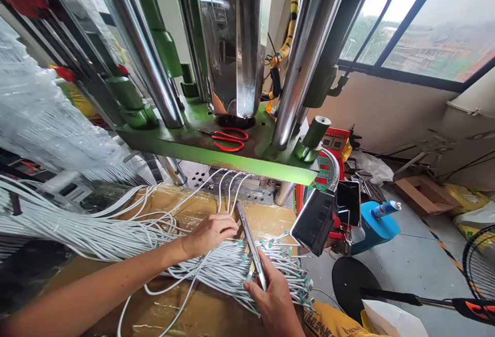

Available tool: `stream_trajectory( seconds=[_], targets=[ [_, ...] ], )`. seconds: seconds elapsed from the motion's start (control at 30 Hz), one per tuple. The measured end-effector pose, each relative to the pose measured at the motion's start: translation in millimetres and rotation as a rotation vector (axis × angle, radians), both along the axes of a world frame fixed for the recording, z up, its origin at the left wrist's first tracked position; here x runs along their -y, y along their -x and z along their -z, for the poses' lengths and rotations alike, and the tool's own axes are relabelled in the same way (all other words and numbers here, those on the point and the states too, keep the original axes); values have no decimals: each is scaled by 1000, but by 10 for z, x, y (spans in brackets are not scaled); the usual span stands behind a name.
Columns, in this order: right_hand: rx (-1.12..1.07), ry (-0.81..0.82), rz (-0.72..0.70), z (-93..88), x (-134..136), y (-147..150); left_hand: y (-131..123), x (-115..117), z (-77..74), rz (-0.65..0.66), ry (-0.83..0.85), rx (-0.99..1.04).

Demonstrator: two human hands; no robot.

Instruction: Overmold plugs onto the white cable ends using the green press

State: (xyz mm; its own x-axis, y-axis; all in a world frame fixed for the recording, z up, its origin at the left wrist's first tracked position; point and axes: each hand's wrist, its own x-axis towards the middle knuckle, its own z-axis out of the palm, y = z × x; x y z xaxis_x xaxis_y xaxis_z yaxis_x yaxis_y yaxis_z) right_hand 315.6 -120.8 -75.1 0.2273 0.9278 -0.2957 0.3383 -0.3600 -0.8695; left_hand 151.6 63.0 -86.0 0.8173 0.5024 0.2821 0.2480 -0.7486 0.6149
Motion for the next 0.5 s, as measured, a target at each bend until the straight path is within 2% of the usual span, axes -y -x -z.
stream_trajectory(
  seconds=[0.07,0.13,0.17,0.23,0.3,0.37,0.4,0.5],
  targets=[
    [177,62,-83,-79,24,-52,-33,-119,-78,97,-51,-60],
    [462,114,-174,-193,9,-124,-78,-237,-144,210,-111,-142],
    [621,114,-210,-258,-36,-160,-104,-282,-167,250,-133,-175],
    [875,15,-254,-382,-249,-211,-154,-332,-199,283,-161,-208],
    [993,-162,-262,-471,-658,-221,-198,-329,-219,277,-178,-227],
    [1033,-306,-244,-516,-1233,-186,-233,-297,-234,244,-167,-236],
    [1058,-352,-220,-525,-1550,-153,-245,-280,-236,186,-162,-226],
    [1102,-437,-171,-525,-2408,-13,-246,-259,-191,-181,-231,-155]
  ],
)
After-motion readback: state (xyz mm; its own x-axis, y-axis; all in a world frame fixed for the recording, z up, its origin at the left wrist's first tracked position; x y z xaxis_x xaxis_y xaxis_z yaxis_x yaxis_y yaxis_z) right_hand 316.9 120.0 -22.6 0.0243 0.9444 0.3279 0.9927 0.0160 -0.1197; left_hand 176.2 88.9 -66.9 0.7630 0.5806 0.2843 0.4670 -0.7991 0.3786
